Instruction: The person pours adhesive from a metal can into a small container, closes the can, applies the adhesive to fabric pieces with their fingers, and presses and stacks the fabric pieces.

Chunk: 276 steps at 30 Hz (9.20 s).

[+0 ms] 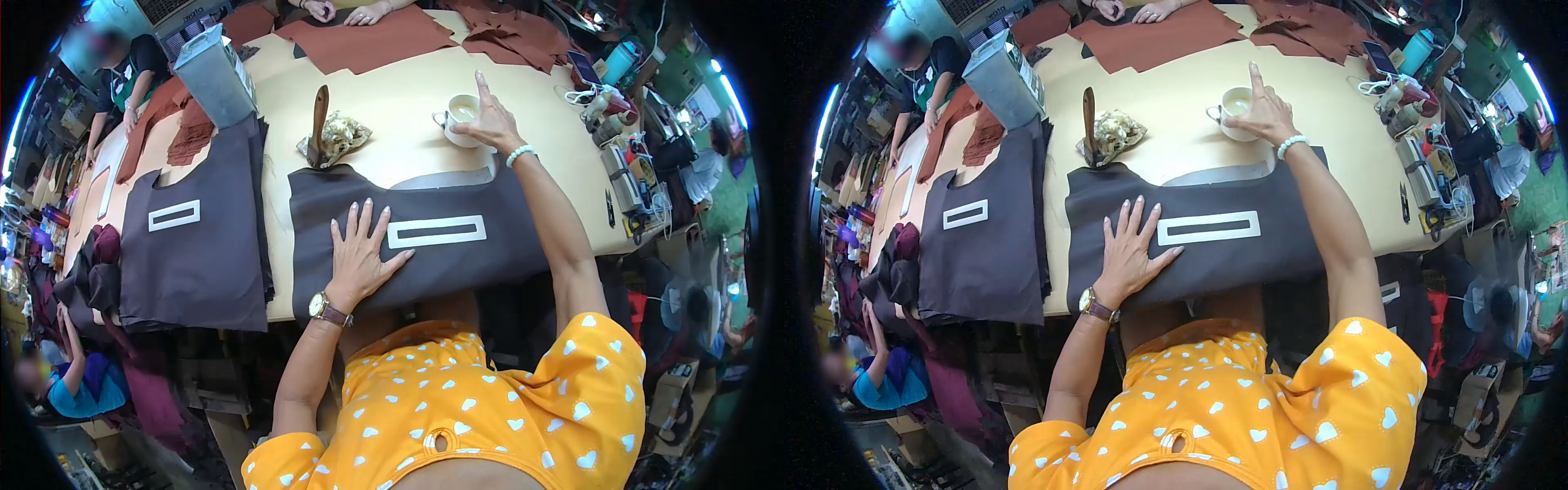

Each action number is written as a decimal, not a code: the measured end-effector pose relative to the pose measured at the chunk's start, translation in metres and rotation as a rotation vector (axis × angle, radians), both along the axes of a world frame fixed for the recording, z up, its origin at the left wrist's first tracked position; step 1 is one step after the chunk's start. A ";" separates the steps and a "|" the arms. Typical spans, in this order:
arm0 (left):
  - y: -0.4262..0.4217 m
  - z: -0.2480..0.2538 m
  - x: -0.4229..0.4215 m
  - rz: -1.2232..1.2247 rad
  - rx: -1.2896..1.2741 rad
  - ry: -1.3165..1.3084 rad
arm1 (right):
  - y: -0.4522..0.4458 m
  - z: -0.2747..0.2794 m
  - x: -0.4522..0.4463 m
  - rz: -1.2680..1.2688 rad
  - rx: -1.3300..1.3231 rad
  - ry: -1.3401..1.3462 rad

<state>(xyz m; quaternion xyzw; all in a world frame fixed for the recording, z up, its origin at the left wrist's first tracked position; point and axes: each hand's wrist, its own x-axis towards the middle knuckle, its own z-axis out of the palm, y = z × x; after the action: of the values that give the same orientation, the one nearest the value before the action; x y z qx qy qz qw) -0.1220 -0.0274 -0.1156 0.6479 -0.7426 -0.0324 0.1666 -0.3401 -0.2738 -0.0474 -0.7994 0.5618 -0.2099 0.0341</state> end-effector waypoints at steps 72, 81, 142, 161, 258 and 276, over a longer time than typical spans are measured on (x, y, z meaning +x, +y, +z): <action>0.000 -0.004 -0.024 -0.156 -0.158 0.067 | 0.214 -0.068 -0.025 0.023 0.057 0.013; 0.023 -0.002 -0.011 -0.101 -0.002 0.007 | 0.222 -0.056 -0.015 -0.105 -0.114 0.453; 0.043 0.006 0.008 -0.081 -0.046 0.056 | 0.045 0.009 -0.009 -0.012 -0.076 0.385; 0.045 0.003 0.008 -0.085 -0.063 0.037 | 0.219 -0.047 -0.022 -0.028 0.202 0.260; 0.045 -0.003 0.022 -0.019 -0.110 0.356 | 0.242 -0.032 0.063 0.350 0.429 0.196; 0.014 -0.003 0.083 0.490 -0.206 0.090 | 0.104 -0.061 -0.120 -0.683 0.197 -0.182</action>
<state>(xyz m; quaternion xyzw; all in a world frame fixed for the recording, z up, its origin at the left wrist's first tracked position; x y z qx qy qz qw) -0.0392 -0.0129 -0.1182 0.7859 -0.5547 0.0558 0.2675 -0.4601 -0.1699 -0.1085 -0.5369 0.8085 -0.2242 0.0886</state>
